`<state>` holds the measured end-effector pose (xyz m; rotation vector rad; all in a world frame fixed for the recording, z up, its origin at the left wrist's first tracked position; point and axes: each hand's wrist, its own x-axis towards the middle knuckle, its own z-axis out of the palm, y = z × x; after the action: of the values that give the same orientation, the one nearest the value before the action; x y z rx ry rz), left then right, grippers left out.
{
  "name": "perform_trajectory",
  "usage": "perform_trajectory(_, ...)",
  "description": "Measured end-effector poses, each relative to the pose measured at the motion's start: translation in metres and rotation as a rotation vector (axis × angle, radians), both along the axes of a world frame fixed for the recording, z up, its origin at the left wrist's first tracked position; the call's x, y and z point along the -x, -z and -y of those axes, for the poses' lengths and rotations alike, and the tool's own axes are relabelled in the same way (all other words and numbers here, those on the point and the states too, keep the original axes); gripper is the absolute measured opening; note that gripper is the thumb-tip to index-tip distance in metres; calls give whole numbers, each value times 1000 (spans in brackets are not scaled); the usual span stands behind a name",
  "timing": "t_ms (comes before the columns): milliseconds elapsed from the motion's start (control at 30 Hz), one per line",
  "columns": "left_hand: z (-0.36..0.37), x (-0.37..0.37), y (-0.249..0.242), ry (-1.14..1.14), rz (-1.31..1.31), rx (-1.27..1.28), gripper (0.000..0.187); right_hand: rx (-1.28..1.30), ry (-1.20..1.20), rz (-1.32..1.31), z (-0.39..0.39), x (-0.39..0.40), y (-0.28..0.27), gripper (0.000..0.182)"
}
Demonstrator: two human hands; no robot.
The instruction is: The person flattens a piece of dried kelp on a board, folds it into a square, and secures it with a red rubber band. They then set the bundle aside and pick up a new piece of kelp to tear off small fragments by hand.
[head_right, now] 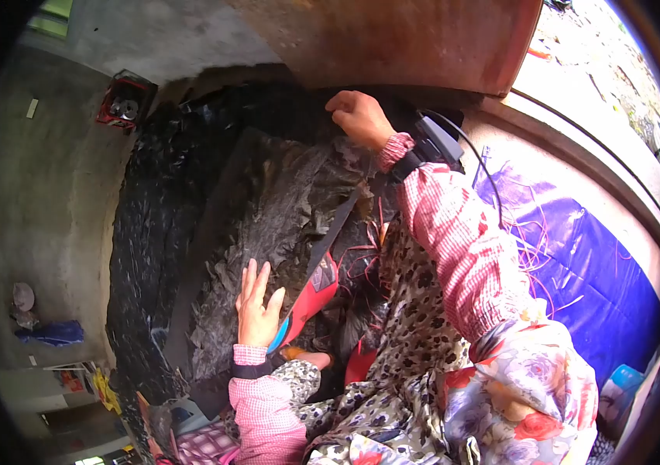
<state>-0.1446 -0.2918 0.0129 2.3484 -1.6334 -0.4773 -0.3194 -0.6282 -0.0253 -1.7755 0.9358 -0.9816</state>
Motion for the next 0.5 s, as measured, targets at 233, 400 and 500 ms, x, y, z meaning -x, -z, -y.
perform_trajectory(233, 0, -2, 3, -6, -5, 6, 55, -9, -445, -342, -15, 28, -5, 24)
perform_trajectory(400, 0, -2, 5, -3, -7, 21, 55, -159, -461, -401, -12, 6, 15, 32)
perform_trajectory(500, -1, 1, 3, -6, -7, 16, 55, -351, -275, -205, -12, -5, 21, 45)
